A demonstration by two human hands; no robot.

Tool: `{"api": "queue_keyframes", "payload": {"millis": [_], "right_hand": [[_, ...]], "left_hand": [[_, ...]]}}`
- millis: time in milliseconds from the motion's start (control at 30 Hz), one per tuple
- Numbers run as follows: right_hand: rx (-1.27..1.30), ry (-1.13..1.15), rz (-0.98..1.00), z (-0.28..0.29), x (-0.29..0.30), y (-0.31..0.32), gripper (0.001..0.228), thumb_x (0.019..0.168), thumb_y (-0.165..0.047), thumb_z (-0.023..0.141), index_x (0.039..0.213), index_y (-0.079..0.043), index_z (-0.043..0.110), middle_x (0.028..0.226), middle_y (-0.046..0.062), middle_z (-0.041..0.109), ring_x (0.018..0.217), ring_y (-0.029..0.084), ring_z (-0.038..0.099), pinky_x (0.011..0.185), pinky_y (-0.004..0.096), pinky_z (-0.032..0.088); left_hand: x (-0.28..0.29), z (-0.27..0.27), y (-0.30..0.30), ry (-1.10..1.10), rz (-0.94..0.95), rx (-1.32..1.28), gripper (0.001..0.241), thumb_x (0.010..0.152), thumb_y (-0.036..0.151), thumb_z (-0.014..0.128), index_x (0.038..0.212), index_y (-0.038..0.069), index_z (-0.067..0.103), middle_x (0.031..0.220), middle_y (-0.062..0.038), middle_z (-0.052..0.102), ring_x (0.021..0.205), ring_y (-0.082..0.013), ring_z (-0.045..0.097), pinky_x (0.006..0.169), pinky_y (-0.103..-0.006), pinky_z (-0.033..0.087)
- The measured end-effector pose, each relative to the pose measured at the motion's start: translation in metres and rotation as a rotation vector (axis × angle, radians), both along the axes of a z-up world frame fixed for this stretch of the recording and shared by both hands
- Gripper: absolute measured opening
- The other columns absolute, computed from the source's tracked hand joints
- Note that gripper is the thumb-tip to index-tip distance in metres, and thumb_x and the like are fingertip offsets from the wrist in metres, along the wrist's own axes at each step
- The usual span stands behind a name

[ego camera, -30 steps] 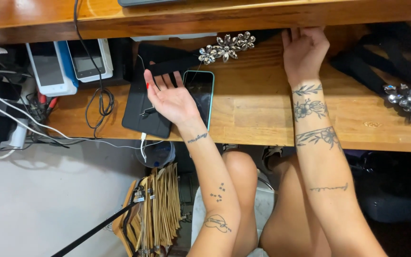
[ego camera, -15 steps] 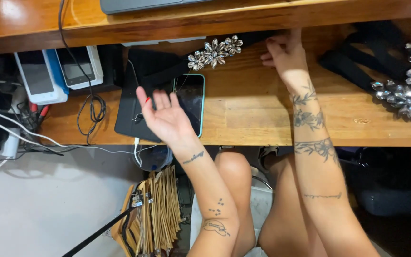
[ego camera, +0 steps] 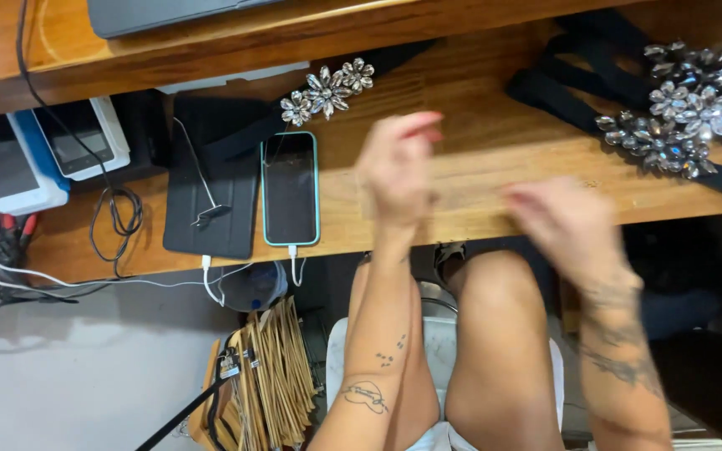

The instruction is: A person is organizing and inspecting a collection of black belts with decorative rhinestone buckles on a wooden desk in a clothing store.

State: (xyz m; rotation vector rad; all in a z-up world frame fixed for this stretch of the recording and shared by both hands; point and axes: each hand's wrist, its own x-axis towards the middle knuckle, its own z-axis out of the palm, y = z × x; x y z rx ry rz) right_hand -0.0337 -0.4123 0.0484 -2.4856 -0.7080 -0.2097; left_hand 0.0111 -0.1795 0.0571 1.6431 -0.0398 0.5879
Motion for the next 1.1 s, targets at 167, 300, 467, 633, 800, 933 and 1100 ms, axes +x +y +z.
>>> {"api": "queue_keyframes", "payload": {"millis": [167, 300, 467, 633, 800, 933, 1100], "right_hand": [[0.083, -0.268, -0.580, -0.032, -0.036, -0.134, 0.012, 0.119, 0.012, 0.068, 0.128, 0.008, 0.074, 0.122, 0.021, 0.071, 0.112, 0.036, 0.063, 0.102, 0.044, 0.046], [-0.076, 0.006, -1.207, -0.133, -0.061, -0.275, 0.066, 0.136, -0.054, 0.065, 0.109, 0.004, 0.080, 0.090, 0.024, 0.078, 0.086, 0.044, 0.075, 0.069, 0.053, 0.054], [0.115, -0.263, -0.841, -0.091, -0.038, -0.255, 0.020, 0.120, -0.003, 0.071, 0.131, 0.012, 0.062, 0.117, 0.026, 0.063, 0.094, 0.034, 0.066, 0.077, 0.044, 0.055], [0.326, -0.007, -0.900, -0.065, -0.021, -0.248, 0.018, 0.115, -0.015, 0.071, 0.130, -0.006, 0.071, 0.108, 0.014, 0.070, 0.067, 0.016, 0.067, 0.059, 0.025, 0.061], [0.137, 0.159, -0.809, -0.042, -0.020, -0.246, 0.025, 0.105, -0.018, 0.075, 0.129, -0.011, 0.076, 0.109, 0.006, 0.073, 0.095, 0.017, 0.064, 0.086, 0.033, 0.049], [0.188, 0.215, -0.714, -0.024, -0.026, -0.227, 0.031, 0.104, -0.006, 0.073, 0.134, -0.004, 0.073, 0.126, 0.013, 0.072, 0.110, 0.020, 0.063, 0.097, 0.032, 0.046], [-0.066, -0.002, -0.539, -0.041, -0.033, -0.238, 0.013, 0.111, -0.003, 0.084, 0.124, -0.004, 0.081, 0.113, 0.013, 0.073, 0.105, 0.030, 0.056, 0.091, 0.040, 0.046]], "left_hand": [[0.035, -0.044, -0.065, -0.039, -0.112, 0.562, 0.024, 0.098, 0.013, 0.062, 0.121, 0.018, 0.065, 0.131, -0.007, 0.058, 0.112, -0.0320, 0.061, 0.101, -0.0437, 0.051], [0.059, -0.078, -0.093, 0.163, -0.123, 0.572, 0.040, 0.096, 0.027, 0.063, 0.135, 0.026, 0.062, 0.162, -0.007, 0.037, 0.151, -0.0313, 0.044, 0.128, -0.0548, 0.033], [0.098, -0.101, -0.104, 0.240, 0.046, 0.486, 0.054, 0.093, 0.048, 0.061, 0.140, 0.021, 0.055, 0.129, -0.010, 0.067, 0.115, -0.0348, 0.062, 0.104, -0.0471, 0.046], [0.105, -0.099, -0.116, 0.437, 0.016, 0.587, 0.067, 0.086, 0.068, 0.052, 0.136, 0.024, 0.059, 0.121, -0.005, 0.076, 0.115, -0.0346, 0.061, 0.098, -0.0487, 0.040], [0.100, -0.101, -0.101, 0.324, -0.056, 0.566, 0.026, 0.083, 0.031, 0.072, 0.108, 0.029, 0.069, 0.103, 0.001, 0.074, 0.106, -0.0294, 0.061, 0.092, -0.0438, 0.039], [0.086, -0.076, -0.074, 0.298, -0.157, 0.490, 0.017, 0.084, 0.028, 0.073, 0.101, 0.031, 0.074, 0.098, 0.002, 0.077, 0.093, -0.0241, 0.074, 0.084, -0.0380, 0.050], [0.052, -0.041, -0.042, 0.559, -0.102, 0.555, 0.010, 0.076, 0.035, 0.077, 0.086, 0.037, 0.076, 0.081, 0.013, 0.078, 0.079, -0.0149, 0.073, 0.068, -0.0335, 0.048]]}}
